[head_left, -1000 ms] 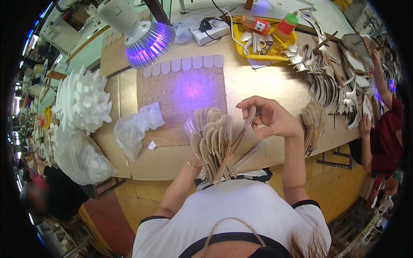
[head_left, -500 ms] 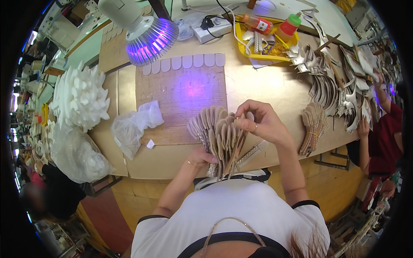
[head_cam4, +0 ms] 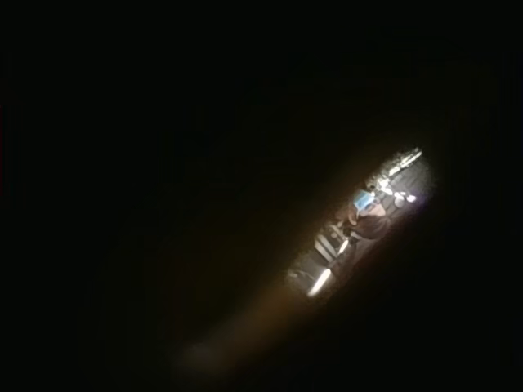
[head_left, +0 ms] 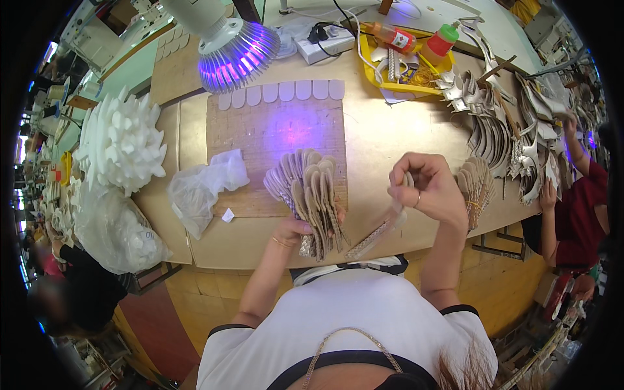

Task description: The person assembles small decorative items by attaching braided strips to flat pieces using a UV lamp to cure adhesive. They handle multiple items, aligning and pressing them together, then curing under the lamp. The person also bundles finished items and interacts with a coworker who inspects the work.

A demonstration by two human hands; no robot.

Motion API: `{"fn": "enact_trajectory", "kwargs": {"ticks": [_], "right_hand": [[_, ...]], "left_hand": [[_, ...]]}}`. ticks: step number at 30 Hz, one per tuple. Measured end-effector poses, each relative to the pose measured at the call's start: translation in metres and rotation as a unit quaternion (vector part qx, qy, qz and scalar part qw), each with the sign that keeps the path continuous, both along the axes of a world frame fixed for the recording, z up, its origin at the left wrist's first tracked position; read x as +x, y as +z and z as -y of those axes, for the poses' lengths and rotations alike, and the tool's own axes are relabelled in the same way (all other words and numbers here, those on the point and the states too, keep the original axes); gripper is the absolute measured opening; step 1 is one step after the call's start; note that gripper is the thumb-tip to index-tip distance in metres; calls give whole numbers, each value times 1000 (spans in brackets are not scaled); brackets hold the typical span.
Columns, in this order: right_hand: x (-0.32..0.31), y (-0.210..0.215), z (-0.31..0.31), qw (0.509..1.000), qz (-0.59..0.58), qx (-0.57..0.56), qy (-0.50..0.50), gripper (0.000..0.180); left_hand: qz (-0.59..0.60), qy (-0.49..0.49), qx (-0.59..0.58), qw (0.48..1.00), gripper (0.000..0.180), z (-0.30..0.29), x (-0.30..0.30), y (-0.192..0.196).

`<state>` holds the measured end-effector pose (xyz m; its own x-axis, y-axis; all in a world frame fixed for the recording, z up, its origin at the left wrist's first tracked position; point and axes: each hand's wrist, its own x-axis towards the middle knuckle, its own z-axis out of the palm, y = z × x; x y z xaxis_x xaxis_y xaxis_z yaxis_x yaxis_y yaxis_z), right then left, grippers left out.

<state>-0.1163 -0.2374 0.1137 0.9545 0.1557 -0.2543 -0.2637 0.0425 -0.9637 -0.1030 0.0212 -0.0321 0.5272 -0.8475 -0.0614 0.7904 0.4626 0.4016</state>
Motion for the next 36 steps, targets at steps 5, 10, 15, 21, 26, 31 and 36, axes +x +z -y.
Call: {"fn": "enact_trajectory", "kwargs": {"ticks": [5,10,15,21,26,31,36], "right_hand": [[2,-7,-16,990,-21,-116,76,7],[5,-28,-44,998,22,48,-23,10],[-1,-39,-54,989,57,98,-93,11],[-3,-50,-56,986,39,106,-125,13],[9,-49,-55,984,142,-73,-79,26],[-1,-49,-38,967,183,-154,-89,46],[-45,-51,18,922,54,-382,-25,46]], "left_hand": [[33,-32,42,998,89,-2,1,1],[31,0,102,994,81,4,-13,6],[-5,0,147,989,75,4,-19,6],[14,-6,193,981,75,2,-15,4],[-115,-18,47,992,78,8,-20,2],[-124,3,-108,986,78,26,-27,-3],[-258,66,-186,946,76,33,-12,-3]]}}
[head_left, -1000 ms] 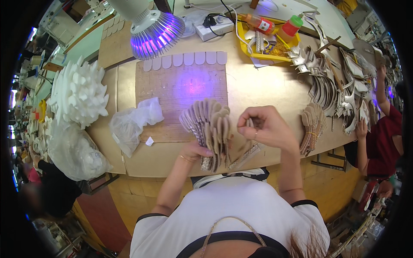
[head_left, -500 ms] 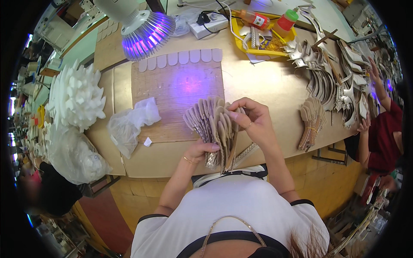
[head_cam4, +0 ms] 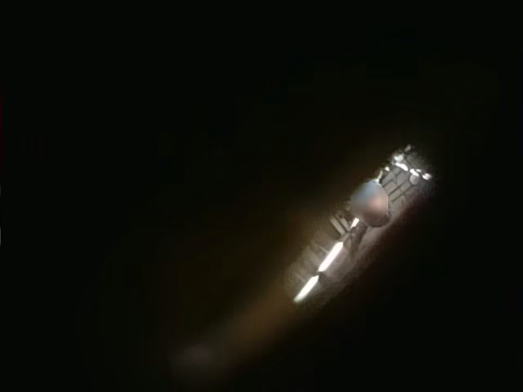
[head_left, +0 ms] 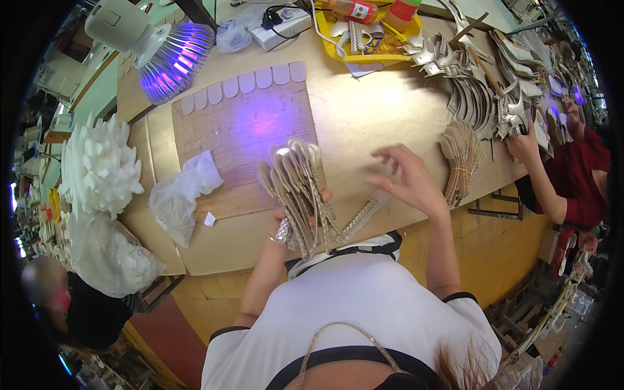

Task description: The person assembles small decorative items by attaching braided strips to flat pieces using a UV lamp to cure adhesive. They handle multiple items, aligning and pressing them together, then curing under the lamp. The person also bundles finished items and interacts with a coworker who inspects the work.

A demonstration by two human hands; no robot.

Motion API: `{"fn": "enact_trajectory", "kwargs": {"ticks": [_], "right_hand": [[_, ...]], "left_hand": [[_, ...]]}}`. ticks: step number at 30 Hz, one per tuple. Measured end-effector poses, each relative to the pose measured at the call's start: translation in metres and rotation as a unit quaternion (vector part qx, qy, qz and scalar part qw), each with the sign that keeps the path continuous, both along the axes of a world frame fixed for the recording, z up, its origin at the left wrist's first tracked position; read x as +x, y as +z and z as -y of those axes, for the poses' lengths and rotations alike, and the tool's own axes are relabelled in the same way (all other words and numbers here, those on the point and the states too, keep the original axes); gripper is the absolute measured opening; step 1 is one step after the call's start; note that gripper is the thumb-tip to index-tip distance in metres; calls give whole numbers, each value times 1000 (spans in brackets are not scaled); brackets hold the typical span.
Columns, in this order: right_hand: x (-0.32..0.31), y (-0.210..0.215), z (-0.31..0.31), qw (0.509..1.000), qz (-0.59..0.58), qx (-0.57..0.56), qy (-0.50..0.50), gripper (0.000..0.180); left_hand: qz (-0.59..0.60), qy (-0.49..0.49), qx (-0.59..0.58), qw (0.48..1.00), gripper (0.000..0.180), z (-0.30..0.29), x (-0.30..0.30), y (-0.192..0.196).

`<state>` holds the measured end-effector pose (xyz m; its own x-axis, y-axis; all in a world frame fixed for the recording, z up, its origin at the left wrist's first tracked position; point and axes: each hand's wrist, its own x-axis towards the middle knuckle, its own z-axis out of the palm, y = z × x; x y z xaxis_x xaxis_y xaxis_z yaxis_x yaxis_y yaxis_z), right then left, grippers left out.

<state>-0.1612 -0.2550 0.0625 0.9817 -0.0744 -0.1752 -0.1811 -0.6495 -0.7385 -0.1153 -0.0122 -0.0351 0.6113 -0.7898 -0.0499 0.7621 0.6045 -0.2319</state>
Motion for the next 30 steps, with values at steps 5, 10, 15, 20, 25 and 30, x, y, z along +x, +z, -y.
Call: {"fn": "enact_trajectory", "kwargs": {"ticks": [5,10,15,20,25,30], "right_hand": [[-46,-20,-7,991,-81,-90,-49,38],[-30,-18,-9,969,-224,96,-26,30],[11,25,-2,931,-38,311,185,19],[60,38,-22,888,-6,370,271,17],[64,18,-58,870,-76,462,154,27],[39,7,-71,917,-31,388,86,40]], "left_hand": [[106,4,-26,994,73,-10,12,-3],[81,-8,-73,994,71,-21,11,-5],[99,-16,-54,993,69,-25,6,-8],[158,11,81,984,78,-28,-11,-3],[139,1,135,981,77,-27,-18,0],[103,-70,116,985,73,-36,-27,-3]]}}
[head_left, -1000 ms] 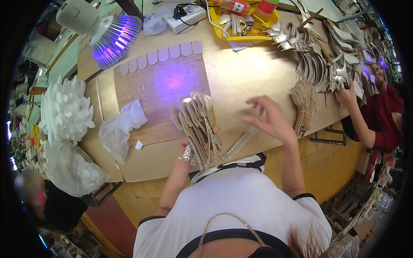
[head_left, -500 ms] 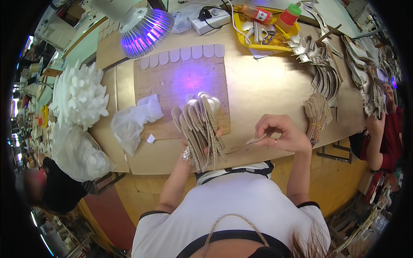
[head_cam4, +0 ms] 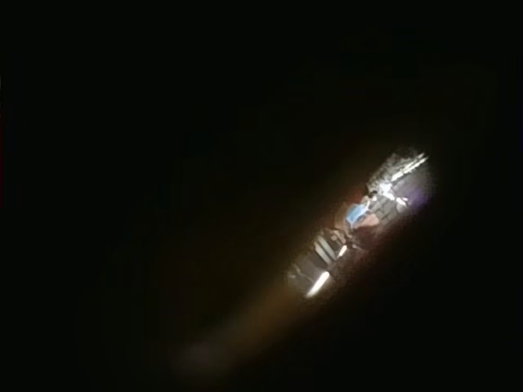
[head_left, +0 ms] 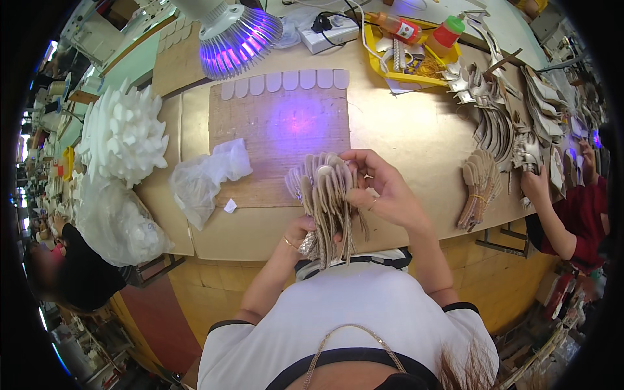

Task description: The person assembles small decorative items by attaching braided strips to flat pieces using a UV lamp to cure adhesive. They handle multiple items, aligning and pressing them together, then curing under the lamp. The person also bundles finished items and interacts with a coworker who inspects the work.

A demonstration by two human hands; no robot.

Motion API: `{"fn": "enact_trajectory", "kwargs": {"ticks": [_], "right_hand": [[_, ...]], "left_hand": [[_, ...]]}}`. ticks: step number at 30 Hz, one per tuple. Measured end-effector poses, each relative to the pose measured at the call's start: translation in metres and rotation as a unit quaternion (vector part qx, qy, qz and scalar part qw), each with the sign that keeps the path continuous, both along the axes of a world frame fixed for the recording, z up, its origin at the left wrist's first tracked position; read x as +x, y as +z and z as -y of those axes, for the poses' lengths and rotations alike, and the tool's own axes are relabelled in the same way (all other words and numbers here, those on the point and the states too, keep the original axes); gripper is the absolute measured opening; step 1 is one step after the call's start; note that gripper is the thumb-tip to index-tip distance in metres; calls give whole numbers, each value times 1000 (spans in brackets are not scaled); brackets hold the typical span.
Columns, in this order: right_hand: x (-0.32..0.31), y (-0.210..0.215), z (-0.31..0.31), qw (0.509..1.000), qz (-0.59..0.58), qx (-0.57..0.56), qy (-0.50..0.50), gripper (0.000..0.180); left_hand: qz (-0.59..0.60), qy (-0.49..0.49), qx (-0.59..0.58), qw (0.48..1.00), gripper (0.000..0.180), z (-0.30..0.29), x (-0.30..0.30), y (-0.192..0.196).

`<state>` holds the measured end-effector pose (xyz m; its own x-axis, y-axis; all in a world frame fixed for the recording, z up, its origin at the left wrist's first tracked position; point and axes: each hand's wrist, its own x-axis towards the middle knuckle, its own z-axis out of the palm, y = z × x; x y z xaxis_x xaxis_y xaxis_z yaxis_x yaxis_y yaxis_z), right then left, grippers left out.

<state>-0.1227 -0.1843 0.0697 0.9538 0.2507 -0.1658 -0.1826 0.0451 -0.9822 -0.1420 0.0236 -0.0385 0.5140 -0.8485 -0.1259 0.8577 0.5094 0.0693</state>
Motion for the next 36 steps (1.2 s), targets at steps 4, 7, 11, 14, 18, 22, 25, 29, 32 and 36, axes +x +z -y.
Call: {"fn": "enact_trajectory", "kwargs": {"ticks": [4,7,11,14,18,22,25,29,32,36], "right_hand": [[-4,-12,-7,998,-6,-52,-32,44],[-5,-15,-7,997,-29,-11,-67,44],[-6,-16,-10,987,-61,57,-138,40],[-6,-20,-16,981,-9,54,-188,36],[-7,-25,-22,961,49,5,-272,28],[-4,-29,-22,940,100,-18,-324,23],[3,-26,-15,933,130,-46,-332,22],[3,-15,-5,950,11,100,-296,22],[3,-11,-7,957,-16,144,-250,25],[3,-14,-19,965,14,83,-247,34]], "left_hand": [[-7,-63,26,998,66,-4,2,-3],[12,-85,23,996,63,-3,3,-4],[-19,-69,27,997,59,0,1,-4],[-19,-78,31,996,59,3,6,-5],[14,-72,94,993,57,9,13,-2],[40,-48,161,985,57,20,15,2],[44,-39,145,988,57,23,19,4],[59,-44,124,990,75,23,21,4],[63,-28,147,987,67,24,19,5],[49,-26,211,976,55,25,18,5]]}}
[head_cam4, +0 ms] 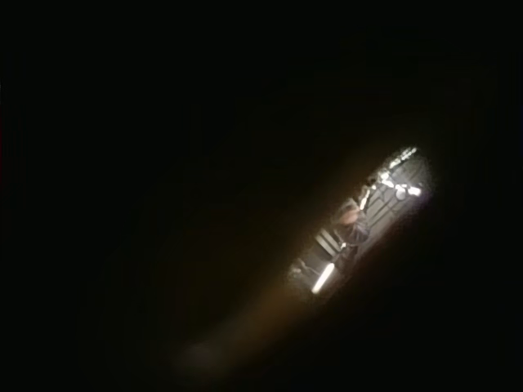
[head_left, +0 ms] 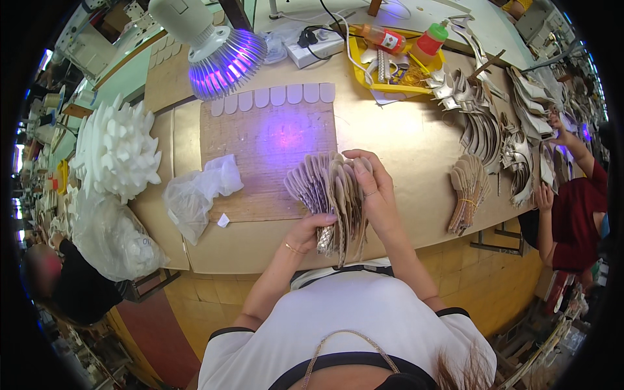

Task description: The person assembles small decorative items by attaching braided strips to flat pieces using a UV lamp to cure adhesive. They handle multiple items, aligning and pressing them together, then curing under the lamp. The person also bundles finished items and interacts with a coworker who inspects the work.

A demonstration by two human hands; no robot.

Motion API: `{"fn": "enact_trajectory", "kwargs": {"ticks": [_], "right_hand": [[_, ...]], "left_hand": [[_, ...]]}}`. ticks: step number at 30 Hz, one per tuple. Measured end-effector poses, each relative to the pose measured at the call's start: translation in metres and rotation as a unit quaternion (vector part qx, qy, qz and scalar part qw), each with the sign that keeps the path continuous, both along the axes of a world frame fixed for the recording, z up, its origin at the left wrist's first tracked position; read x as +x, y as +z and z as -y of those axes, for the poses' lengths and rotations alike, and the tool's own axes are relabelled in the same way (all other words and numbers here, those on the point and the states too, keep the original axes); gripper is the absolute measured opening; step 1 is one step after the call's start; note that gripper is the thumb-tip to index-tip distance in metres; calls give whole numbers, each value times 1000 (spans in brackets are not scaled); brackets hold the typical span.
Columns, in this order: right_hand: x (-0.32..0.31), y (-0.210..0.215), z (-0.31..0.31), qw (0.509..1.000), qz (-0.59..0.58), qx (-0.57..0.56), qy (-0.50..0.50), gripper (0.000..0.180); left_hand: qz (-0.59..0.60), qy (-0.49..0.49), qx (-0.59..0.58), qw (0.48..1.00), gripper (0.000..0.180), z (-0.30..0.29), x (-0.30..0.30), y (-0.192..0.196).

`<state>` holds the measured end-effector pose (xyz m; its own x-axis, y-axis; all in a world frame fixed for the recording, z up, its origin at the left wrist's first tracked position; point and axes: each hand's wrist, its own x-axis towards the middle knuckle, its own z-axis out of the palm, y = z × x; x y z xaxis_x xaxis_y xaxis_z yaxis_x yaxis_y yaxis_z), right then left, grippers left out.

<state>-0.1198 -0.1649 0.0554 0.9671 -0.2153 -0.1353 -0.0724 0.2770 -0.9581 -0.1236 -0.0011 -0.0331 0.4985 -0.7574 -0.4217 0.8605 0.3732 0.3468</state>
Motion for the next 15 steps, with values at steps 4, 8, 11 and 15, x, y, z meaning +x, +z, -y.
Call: {"fn": "enact_trajectory", "kwargs": {"ticks": [4,8,11,15], "right_hand": [[-2,-7,0,999,26,-22,34,52],[-1,-11,1,987,19,-146,62,87],[0,-10,0,991,0,-115,65,82],[0,-7,1,996,-2,-77,52,70]], "left_hand": [[-69,-13,-68,995,44,-5,5,4],[-75,15,-69,995,43,-3,4,12],[-57,21,2,998,41,0,3,23],[49,32,107,993,38,5,4,38]]}}
